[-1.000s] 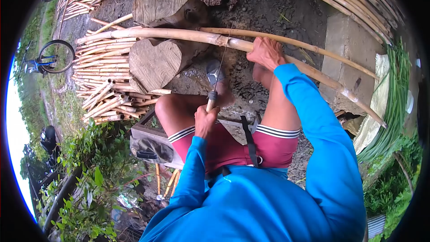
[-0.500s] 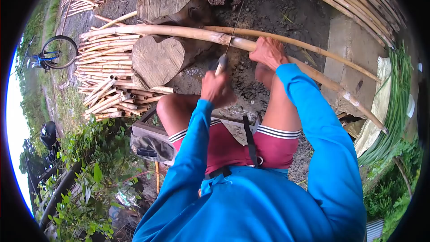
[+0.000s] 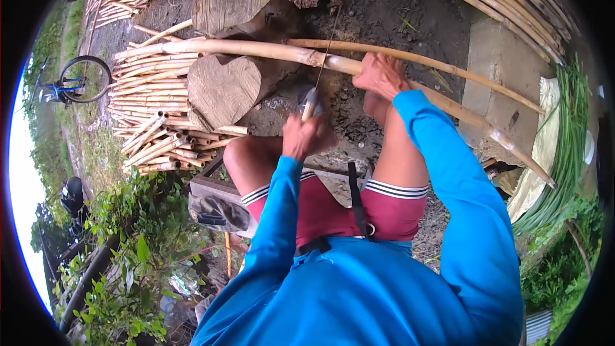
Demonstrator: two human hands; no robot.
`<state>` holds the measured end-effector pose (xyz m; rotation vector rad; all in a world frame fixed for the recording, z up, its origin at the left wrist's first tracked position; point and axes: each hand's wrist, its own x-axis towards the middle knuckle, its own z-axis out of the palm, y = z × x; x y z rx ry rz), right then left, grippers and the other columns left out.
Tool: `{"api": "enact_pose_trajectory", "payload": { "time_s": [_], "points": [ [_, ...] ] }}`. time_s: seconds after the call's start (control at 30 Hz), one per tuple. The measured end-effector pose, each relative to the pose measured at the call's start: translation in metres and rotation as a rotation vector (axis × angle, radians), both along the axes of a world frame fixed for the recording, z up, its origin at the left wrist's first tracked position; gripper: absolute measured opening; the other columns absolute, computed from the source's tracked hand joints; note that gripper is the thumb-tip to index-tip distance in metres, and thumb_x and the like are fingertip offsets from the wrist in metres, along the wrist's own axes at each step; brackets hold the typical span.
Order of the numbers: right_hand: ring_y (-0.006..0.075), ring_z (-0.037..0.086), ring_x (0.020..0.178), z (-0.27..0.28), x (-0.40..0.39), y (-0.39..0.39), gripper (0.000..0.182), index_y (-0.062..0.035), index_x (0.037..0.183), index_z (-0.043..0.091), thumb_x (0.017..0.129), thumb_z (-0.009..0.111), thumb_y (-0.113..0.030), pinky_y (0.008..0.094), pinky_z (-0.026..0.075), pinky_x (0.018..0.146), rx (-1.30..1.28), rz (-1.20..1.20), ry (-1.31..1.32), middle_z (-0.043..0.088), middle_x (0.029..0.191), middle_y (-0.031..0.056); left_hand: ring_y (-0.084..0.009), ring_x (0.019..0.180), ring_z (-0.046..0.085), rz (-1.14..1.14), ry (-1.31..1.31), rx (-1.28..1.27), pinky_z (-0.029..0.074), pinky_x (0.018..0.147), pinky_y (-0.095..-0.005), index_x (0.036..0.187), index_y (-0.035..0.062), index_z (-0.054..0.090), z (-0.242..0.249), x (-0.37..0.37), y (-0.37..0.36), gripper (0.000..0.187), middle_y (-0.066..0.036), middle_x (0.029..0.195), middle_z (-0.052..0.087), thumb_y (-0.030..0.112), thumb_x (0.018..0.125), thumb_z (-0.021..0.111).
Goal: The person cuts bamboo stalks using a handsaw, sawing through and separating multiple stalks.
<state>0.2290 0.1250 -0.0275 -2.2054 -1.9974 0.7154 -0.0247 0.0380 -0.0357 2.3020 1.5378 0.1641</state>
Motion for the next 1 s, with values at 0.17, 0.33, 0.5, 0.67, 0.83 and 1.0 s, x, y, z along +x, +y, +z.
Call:
{"api": "enact_pose_trajectory", "payload": {
  "time_s": [0.17,0.33,0.5,0.67,0.83,1.0],
  "points": [
    [0.0431,0.067,0.087,0.002,0.001,0.001,0.035,0.0007,0.087,0.072,0.068,0.066,-0.028,0.0478,0.055,0.081,-0.026,-0.002,0.033,0.068,0.09,0.0278,-0.0322,0.08,0.065,0.646,-0.144,-0.723,0.051,0.065,-0.0416,0.09,0.0046,0.07,0.046,-0.012,-0.029,0.034,-0.021,0.084,0.06,0.036,0.081,0.062],
    [0.0418,0.067,0.097,0.006,-0.002,0.009,0.038,-0.0005,0.093,0.072,0.067,0.064,-0.027,0.0481,0.053,0.088,-0.211,0.01,0.063,0.068,0.098,0.0277,-0.0382,0.076,0.063,0.318,-0.156,-0.383,0.049,0.065,-0.0429,0.096,0.0031,0.068,-0.008,0.005,0.009,0.028,-0.024,0.082,0.061,0.028,0.083,0.061],
    [0.0428,0.066,0.097,0.014,0.004,0.006,0.038,0.0,0.092,0.072,0.067,0.063,-0.026,0.0479,0.053,0.087,-0.162,0.034,0.027,0.068,0.097,0.0287,-0.0415,0.071,0.064,0.638,-0.3,-0.622,0.048,0.068,-0.0449,0.084,-0.0035,0.063,0.07,-0.004,-0.035,0.035,-0.027,0.072,0.061,0.031,0.079,0.063],
    [0.0418,0.067,0.091,0.011,0.007,0.007,0.037,-0.0005,0.091,0.072,0.066,0.065,-0.027,0.0483,0.054,0.082,-0.147,0.041,0.061,0.069,0.093,0.0261,-0.022,0.058,0.054,0.661,-0.304,-0.605,0.046,0.062,-0.0383,0.085,-0.0023,0.063,0.068,-0.012,-0.054,0.029,-0.015,0.062,0.056,0.026,0.08,0.062],
    [0.0428,0.066,0.085,0.01,0.002,0.001,0.042,0.0031,0.09,0.07,0.067,0.07,-0.033,0.049,0.053,0.079,-0.044,0.088,0.047,0.068,0.088,0.0279,-0.0153,0.056,0.05,0.823,-0.608,-0.696,0.041,0.055,-0.0357,0.079,-0.0017,0.059,0.031,-0.016,-0.036,0.031,-0.008,0.06,0.054,0.029,0.079,0.065],
    [0.0414,0.066,0.086,0.01,0.004,-0.007,0.044,0.0031,0.089,0.068,0.071,0.067,-0.037,0.0473,0.054,0.081,0.118,0.147,0.094,0.068,0.088,0.0255,-0.0087,0.039,0.041,0.695,-0.653,-0.687,0.03,0.037,-0.026,0.075,0.0045,0.056,0.019,-0.01,-0.029,0.027,0.001,0.052,0.045,0.028,0.083,0.066]
  ]
}}
